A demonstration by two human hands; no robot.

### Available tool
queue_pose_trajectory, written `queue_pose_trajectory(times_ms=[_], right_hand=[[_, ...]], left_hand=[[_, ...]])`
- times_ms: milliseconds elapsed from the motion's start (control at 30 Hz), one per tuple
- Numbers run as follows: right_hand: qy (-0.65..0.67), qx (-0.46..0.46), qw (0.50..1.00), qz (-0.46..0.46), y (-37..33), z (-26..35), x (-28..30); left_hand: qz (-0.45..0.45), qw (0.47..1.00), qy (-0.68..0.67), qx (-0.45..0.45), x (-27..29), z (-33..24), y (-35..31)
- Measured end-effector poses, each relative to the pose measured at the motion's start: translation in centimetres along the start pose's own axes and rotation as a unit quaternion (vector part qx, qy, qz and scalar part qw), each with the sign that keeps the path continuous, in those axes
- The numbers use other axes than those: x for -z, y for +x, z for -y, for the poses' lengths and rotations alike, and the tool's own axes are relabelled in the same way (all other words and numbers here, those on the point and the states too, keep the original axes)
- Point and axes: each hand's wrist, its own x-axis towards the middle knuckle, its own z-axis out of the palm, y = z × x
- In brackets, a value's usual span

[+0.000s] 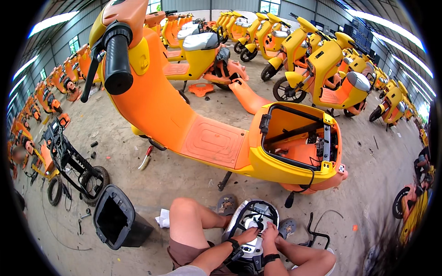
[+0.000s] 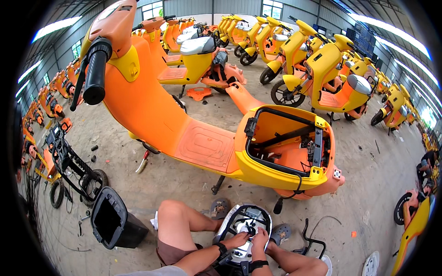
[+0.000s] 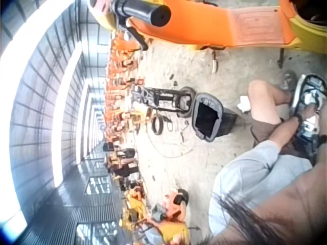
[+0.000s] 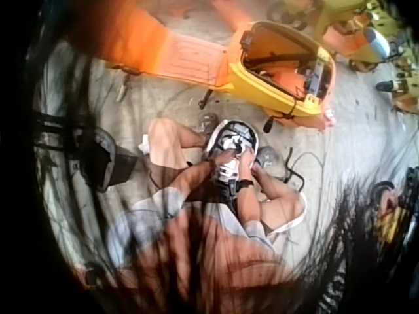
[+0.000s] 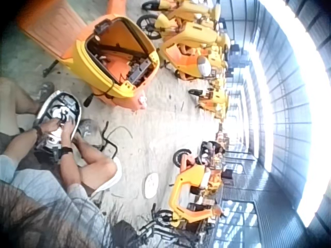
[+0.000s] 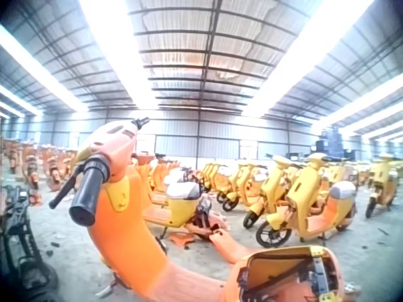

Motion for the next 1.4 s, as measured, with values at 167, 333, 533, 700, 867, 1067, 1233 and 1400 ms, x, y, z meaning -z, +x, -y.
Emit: queue_pose_trajectory(times_ms=[167, 333, 533, 700, 867, 1067, 1233, 1400], right_hand=[[-0.229, 0.250, 0.941, -0.001, -1.4, -1.4, -3.0], [-0.265, 0.284, 0.921, -0.031, -1.1, -1.8, -2.9], [-0.237, 0.182, 0.953, -0.053, -2.0, 0.4, -3.2], [-0.262, 0.315, 0.912, -0.029, -2.4, 0.5, -4.8], [-0.377, 0.216, 0.896, 0.096, -3.6, 1.8, -5.4], [-0.511, 0.144, 0.828, 0.182, -4.1, 3.1, -5.8], [-0.489, 0.312, 0.798, 0.163, -6.2, 3.8, -7.6], [-0.322, 0.403, 0.856, 0.029, -4.8, 4.6, -5.8]], left_hand=[[-0.046, 0.998, -0.019, 0.045, 0.0, 1.4, -0.1], [0.123, 0.992, 0.009, -0.034, -1.1, 2.9, 0.9], [0.023, 0.995, 0.019, -0.094, -2.1, 2.6, 0.2], [-0.019, 0.965, 0.135, -0.225, -3.4, 5.0, 0.5], [0.014, 0.970, 0.075, -0.229, -2.5, 3.5, 0.0], [0.094, 0.967, 0.134, -0.197, -1.7, 2.8, -0.8], [0.061, 0.986, 0.066, -0.142, -1.0, 2.3, -0.4], [0.046, 0.989, -0.045, 0.130, -0.2, 1.4, -0.2]])
